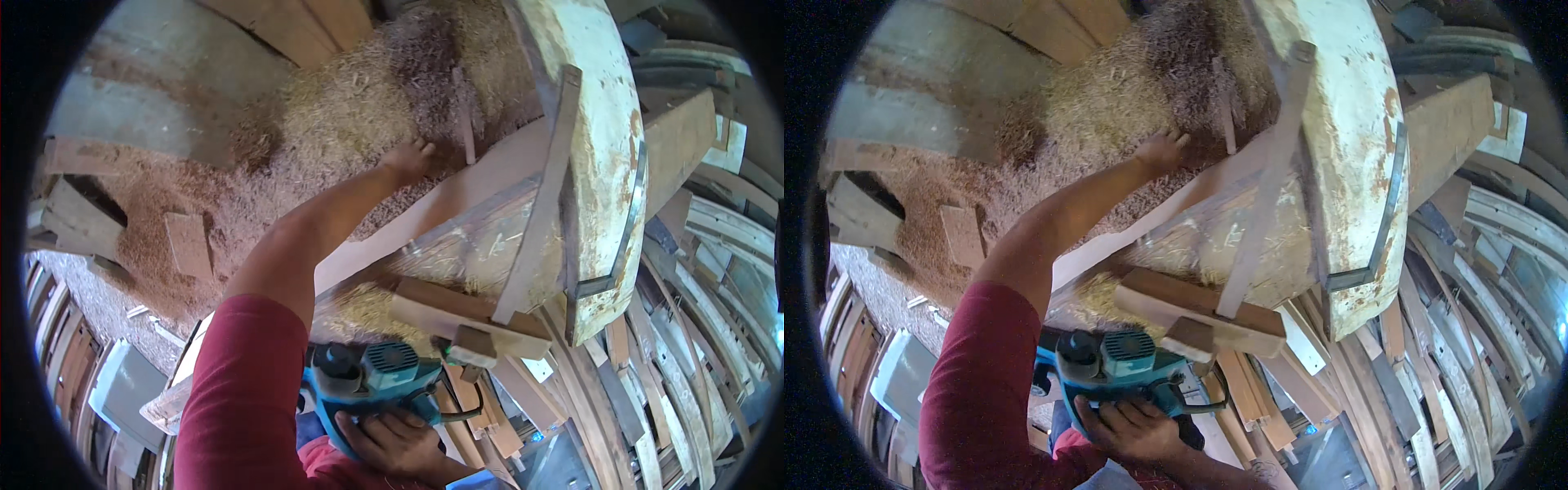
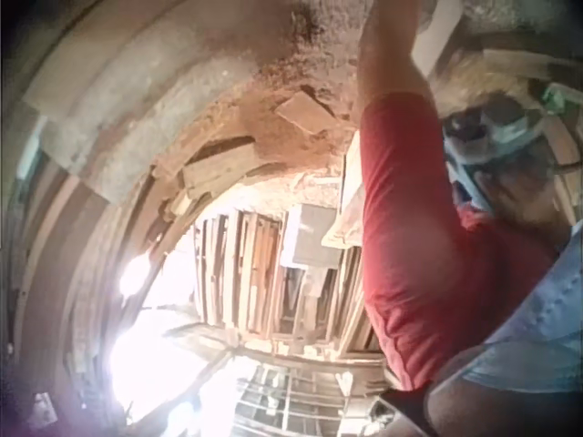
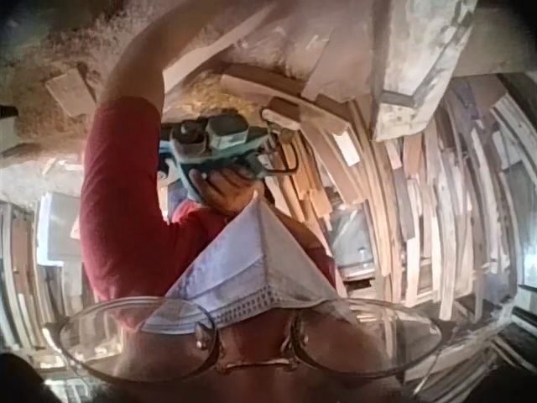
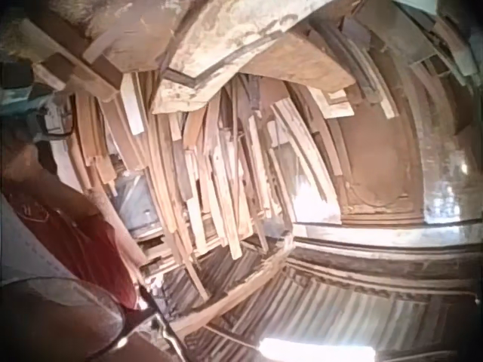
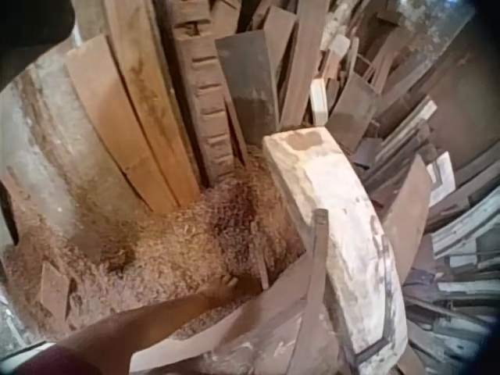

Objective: The person uses a circular saw to cut a wooden block, measures the block with a ruler, and smooths the surface of a long wooden plank using an electric hand planer.

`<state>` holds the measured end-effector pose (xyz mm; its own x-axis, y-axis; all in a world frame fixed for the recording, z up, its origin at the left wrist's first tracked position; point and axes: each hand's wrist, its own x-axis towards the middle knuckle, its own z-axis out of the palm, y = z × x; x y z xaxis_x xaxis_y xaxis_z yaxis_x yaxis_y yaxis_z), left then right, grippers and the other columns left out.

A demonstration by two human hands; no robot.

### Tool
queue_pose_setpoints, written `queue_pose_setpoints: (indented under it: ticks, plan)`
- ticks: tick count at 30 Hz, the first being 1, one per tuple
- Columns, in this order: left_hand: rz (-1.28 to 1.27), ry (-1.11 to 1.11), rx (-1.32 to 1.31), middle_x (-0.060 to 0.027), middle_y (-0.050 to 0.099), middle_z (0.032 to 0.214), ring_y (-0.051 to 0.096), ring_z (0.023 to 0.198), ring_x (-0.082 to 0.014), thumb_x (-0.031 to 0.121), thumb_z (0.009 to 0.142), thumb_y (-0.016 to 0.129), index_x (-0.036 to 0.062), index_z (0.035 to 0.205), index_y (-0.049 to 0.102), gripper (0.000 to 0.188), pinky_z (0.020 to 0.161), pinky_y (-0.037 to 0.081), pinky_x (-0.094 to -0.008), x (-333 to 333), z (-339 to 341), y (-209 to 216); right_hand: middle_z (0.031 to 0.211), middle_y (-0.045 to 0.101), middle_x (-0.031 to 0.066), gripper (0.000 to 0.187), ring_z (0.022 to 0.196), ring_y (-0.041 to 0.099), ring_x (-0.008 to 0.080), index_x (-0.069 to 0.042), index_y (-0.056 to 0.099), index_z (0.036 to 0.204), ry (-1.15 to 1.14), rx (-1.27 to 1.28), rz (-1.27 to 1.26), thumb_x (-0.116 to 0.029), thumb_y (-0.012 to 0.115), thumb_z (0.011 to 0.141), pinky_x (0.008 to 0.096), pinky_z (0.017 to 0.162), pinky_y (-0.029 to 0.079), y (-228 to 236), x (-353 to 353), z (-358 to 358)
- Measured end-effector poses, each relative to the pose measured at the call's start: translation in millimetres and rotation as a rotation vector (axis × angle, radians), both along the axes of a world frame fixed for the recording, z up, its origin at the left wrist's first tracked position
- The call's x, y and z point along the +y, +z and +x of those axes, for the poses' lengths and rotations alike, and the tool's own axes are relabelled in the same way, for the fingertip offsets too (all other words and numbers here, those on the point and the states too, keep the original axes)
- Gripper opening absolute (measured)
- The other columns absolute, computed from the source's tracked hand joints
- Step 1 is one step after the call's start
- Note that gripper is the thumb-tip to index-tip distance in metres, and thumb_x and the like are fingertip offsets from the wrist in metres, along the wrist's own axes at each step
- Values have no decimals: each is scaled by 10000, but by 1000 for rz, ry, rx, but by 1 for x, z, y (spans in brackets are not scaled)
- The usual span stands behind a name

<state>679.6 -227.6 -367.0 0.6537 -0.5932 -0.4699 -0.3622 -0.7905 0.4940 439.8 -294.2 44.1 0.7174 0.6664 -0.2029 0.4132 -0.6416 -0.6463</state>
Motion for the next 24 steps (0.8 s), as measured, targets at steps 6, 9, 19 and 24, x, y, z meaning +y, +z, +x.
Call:
queue_pose_setpoints:
  ticks: [6, 9, 19, 24]
  plan:
    - [129, -180, -341, -84, 630, 1326, 555, 1284, -272, 242, 971, 619, 196, 1246, 739, 304, 1087, 445, -408, 24, 21, 37, 772, 566, -37, 497, 693, 647, 122, -148, 703, 1279, -23, 25, 12, -230, 682, 790, 228, 615, 489, 6, -2, -3]
    - [-219, 295, 54, -92, 670, 1252, 631, 1177, -296, 271, 1026, 572, 157, 1209, 742, 274, 1012, 511, -438, 76, 32, 52, 760, 551, -28, 503, 704, 647, 134, -152, 705, 1263, -16, -15, 19, -264, 707, 773, 269, 612, 496, -4, -1, -9]
    - [-1284, 1440, 550, -133, 621, 1330, 639, 1216, -316, 345, 1139, 363, 55, 1446, 472, 436, 1061, 535, -483, 290, -138, 199, 852, 668, 71, 515, 729, 682, 264, -117, 732, 1118, -129, -174, -11, -462, 860, 758, 405, 655, 545, 5, 23, -31]
    - [-1452, 1831, 502, -137, 609, 1361, 581, 1304, -268, 303, 1147, 333, 21, 1366, 528, 407, 1123, 471, -503, 317, -277, 315, 1162, 621, 159, 556, 1082, 601, 353, -55, 678, 1257, -223, -483, 160, -402, 786, 836, 476, 946, 490, 28, 36, -45]
